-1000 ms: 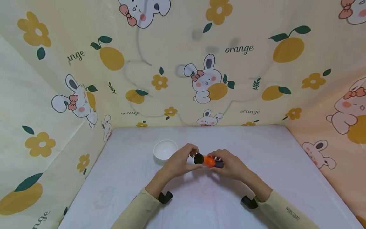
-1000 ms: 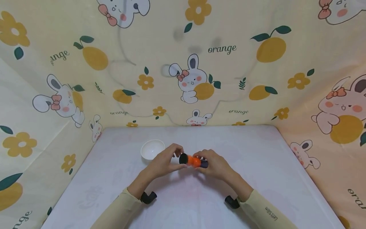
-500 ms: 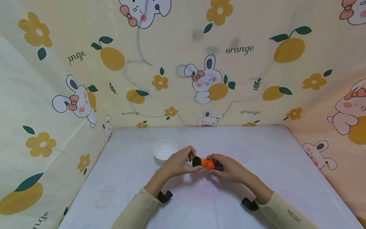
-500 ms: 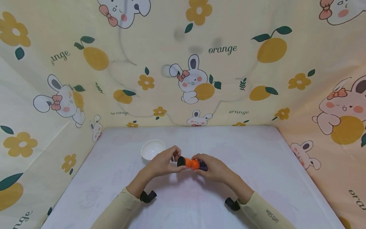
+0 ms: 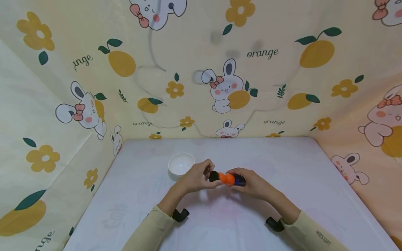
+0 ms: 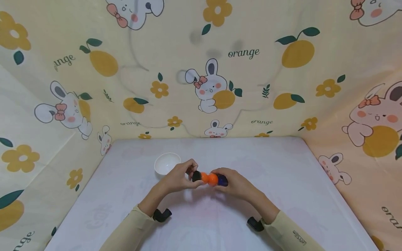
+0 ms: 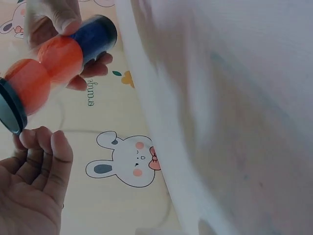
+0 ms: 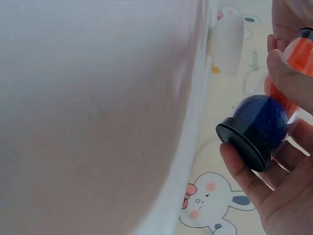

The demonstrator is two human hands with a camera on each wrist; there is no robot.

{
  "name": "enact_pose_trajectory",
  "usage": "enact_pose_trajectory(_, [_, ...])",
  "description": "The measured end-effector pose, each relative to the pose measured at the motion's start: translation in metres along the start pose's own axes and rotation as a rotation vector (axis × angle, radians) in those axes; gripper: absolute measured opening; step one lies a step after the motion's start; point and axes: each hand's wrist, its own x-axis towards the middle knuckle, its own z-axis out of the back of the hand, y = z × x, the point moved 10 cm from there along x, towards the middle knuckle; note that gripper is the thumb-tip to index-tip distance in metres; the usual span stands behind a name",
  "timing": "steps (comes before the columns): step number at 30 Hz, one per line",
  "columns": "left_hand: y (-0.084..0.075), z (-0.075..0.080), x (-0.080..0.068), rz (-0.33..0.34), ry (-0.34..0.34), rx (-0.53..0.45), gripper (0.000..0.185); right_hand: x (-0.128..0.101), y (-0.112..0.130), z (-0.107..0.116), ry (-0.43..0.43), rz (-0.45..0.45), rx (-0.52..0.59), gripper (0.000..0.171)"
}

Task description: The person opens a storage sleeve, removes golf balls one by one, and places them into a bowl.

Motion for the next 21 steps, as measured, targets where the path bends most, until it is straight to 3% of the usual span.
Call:
enact_pose_trajectory(11, [-0.006,0.003,0.0,-0.029,-0.06,-0.043,0.044,-0.001,0.002,0.003,-0.013,0.013,-0.016,0.052])
enact_pose_trajectory(15, [-0.012,0.008,-0.001,-0.1,-0.096,-0.013,0.047,-0.004,-0.002,0.01,-0.042,-0.012,-0.034,0.049])
enact_pose_trajectory(21, [-0.028,0.008,-0.004,-0.255,-0.065,0.064,0.052,-0.005,-0.006,0.012,-0.048,-0.019,-0.037,0.048])
